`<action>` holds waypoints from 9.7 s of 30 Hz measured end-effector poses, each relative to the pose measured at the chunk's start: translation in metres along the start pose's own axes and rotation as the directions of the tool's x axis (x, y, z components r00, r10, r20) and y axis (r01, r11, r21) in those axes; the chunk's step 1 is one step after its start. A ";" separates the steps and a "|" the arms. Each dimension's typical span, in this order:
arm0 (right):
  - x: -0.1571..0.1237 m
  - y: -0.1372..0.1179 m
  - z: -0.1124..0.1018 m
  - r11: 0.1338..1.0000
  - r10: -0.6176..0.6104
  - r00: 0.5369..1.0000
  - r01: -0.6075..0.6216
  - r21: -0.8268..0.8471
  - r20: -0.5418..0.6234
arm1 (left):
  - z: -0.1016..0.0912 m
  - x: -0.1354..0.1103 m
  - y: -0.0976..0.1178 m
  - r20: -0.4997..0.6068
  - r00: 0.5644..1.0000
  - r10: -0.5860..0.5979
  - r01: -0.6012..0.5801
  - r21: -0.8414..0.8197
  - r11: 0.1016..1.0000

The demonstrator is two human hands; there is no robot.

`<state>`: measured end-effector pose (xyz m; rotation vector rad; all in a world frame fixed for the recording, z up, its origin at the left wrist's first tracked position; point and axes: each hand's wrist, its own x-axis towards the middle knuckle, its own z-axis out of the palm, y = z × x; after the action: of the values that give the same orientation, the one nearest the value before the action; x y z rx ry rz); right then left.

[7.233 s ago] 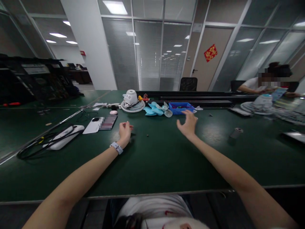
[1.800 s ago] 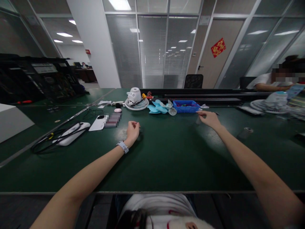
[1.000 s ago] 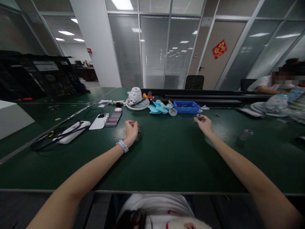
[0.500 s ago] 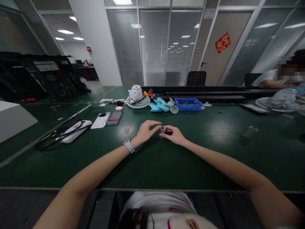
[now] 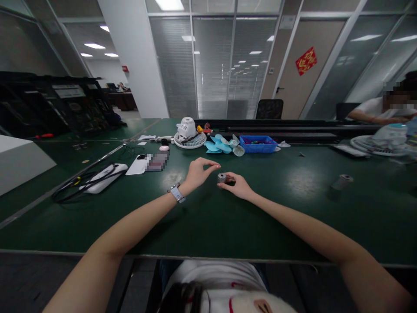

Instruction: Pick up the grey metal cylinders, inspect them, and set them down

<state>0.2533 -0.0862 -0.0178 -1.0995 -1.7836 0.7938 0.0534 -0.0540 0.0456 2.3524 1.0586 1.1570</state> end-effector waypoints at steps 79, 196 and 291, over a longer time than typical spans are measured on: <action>-0.003 0.091 -0.205 0.577 0.016 0.707 -0.584 -0.570 -0.707 | -0.009 -0.020 -0.091 -0.288 0.781 -0.553 0.489 -0.268 0.830; 0.022 -0.009 0.029 0.863 -0.221 0.949 0.299 -0.408 0.227 | -0.002 -0.023 -0.091 -0.201 0.821 -0.535 0.465 -0.308 0.830; 0.024 0.010 0.015 0.992 0.017 0.996 -0.005 0.125 -0.092 | 0.006 -0.007 -0.019 0.053 0.986 0.156 -0.155 -0.022 0.988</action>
<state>0.2380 -0.0613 -0.0246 -1.0479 -1.6293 0.8358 0.0462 -0.0459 0.0270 2.4746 0.8561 1.1424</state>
